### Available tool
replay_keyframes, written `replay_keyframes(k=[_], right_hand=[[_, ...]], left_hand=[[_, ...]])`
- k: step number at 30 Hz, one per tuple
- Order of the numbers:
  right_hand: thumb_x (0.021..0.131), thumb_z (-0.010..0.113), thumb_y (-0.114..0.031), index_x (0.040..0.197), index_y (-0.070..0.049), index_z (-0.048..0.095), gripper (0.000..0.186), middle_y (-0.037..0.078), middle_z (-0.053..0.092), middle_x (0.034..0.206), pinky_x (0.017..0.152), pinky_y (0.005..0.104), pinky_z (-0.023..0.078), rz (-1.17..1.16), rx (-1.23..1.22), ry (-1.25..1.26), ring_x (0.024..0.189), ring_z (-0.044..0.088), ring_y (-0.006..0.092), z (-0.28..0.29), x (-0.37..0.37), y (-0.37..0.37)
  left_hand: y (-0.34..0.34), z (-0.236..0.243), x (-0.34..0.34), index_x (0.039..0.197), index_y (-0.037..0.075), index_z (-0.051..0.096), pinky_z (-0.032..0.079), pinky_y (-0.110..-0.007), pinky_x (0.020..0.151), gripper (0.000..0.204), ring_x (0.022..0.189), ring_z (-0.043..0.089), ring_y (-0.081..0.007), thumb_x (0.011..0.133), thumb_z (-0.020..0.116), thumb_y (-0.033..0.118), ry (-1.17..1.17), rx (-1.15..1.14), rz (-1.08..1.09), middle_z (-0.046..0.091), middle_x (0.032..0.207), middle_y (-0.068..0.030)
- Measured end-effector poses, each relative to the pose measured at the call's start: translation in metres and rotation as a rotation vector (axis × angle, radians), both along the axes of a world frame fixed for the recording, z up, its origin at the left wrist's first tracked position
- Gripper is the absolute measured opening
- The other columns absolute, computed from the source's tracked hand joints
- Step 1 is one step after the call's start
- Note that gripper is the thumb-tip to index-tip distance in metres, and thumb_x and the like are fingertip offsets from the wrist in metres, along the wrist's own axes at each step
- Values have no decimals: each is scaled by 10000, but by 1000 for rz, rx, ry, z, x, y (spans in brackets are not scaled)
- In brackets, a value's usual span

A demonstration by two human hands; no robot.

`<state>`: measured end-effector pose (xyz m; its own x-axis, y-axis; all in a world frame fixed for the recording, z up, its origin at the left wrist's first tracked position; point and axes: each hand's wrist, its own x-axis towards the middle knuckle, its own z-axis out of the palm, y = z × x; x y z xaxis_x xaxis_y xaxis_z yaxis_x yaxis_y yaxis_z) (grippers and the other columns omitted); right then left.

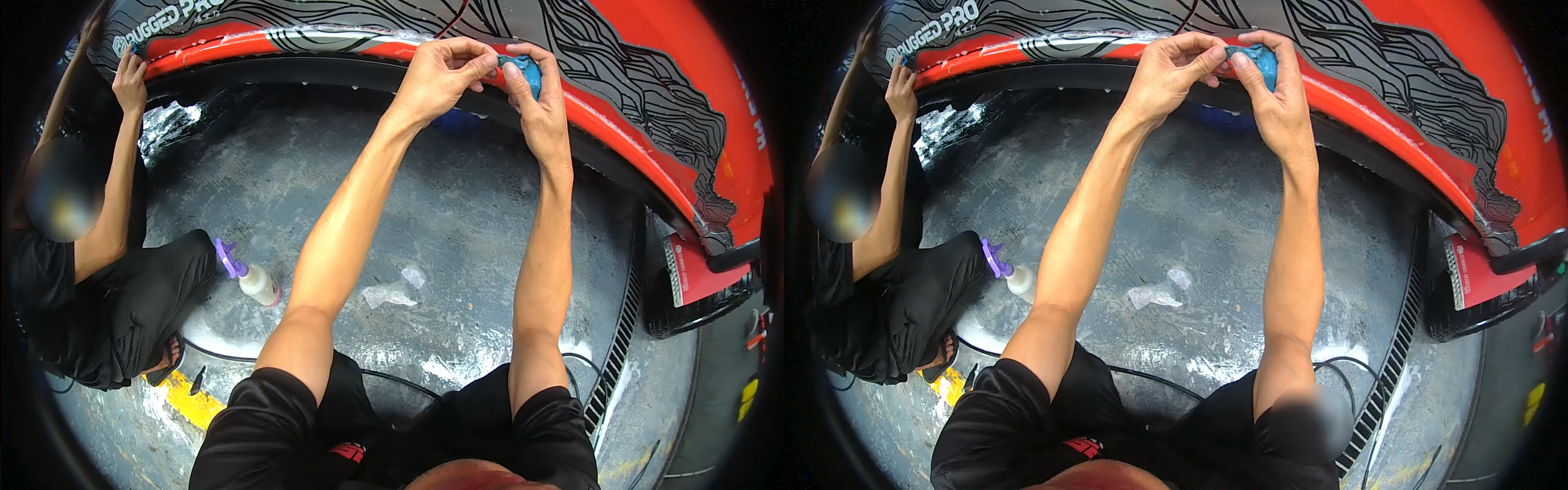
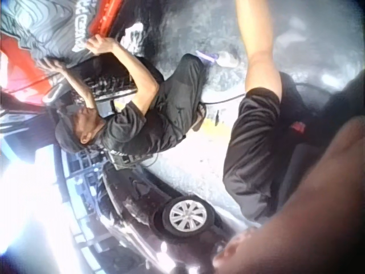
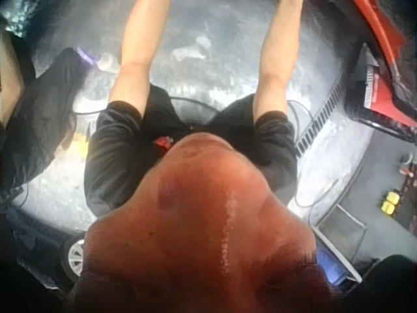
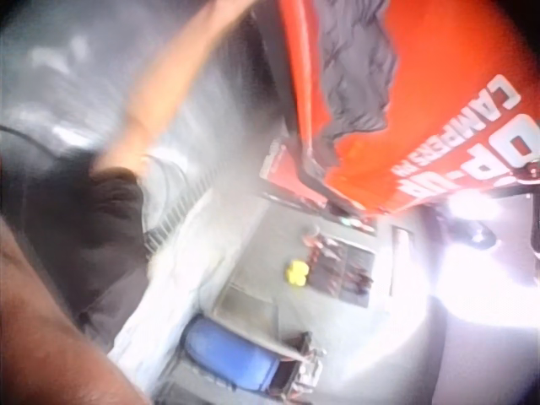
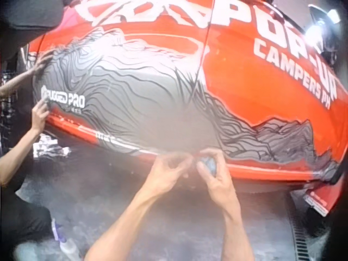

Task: The person applies a black graphic vinyl wrap to the red front bumper of a car. They use a blue squeegee to smooth the film and a spray bottle to apply liquid to the surface, working along the curved edge of the bumper.

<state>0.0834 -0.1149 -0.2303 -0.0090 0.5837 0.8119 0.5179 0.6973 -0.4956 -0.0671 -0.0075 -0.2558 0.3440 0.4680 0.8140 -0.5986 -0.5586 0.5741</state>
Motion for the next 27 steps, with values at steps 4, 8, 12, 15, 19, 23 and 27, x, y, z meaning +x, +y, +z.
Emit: replay_keyframes(k=[4,8,12,15,19,23,27], right_hand=[[1066,712,-209,1232,-24,626,262,57,644,1100,889,261,573,14,60,-24,967,715,135,-3,-5,8],[993,771,-137,1112,-17,695,185,106,571,1140,903,350,560,-322,295,-214,1054,666,233,-4,-17,16],[969,760,-117,1081,-51,731,133,151,544,1162,942,433,532,-590,413,-255,1143,598,330,-12,-36,28],[964,753,-127,1058,-76,745,107,146,544,1168,935,448,535,-682,487,-303,1114,595,340,-12,-37,41],[933,767,-118,1023,-91,757,95,137,541,1154,905,461,529,-752,509,-400,1087,587,333,-4,-45,56],[921,777,-145,1021,-80,753,122,152,540,1136,895,463,517,-847,599,-380,1074,583,341,-5,-50,69],[911,778,-131,1019,-56,740,137,171,538,1116,889,461,520,-798,650,-357,1065,584,345,-9,-63,86]], left_hand=[[3,-3,-1,1139,28,778,578,-271,778,263,951,739,-125,1027,764,266,6,-22,-31,783,1012,-46],[7,-9,-1,1096,19,776,563,-271,728,217,919,727,-100,1033,757,226,-15,-125,35,776,981,-35],[0,-13,2,1070,-12,763,547,-283,681,175,826,696,-84,1024,741,155,-82,-124,537,746,913,-38],[0,-16,3,1119,14,749,556,-340,673,179,701,656,-154,979,755,126,-178,60,863,691,952,-72],[6,-18,-2,1171,56,735,581,-396,706,230,750,697,-254,975,767,173,-163,107,990,700,1096,-87],[13,-23,-3,1137,66,769,602,-402,749,209,900,755,-304,964,778,184,-174,144,957,731,1132,-66],[16,-26,3,1120,69,791,605,-394,748,196,891,756,-304,963,780,186,-232,121,923,736,1114,-66]])
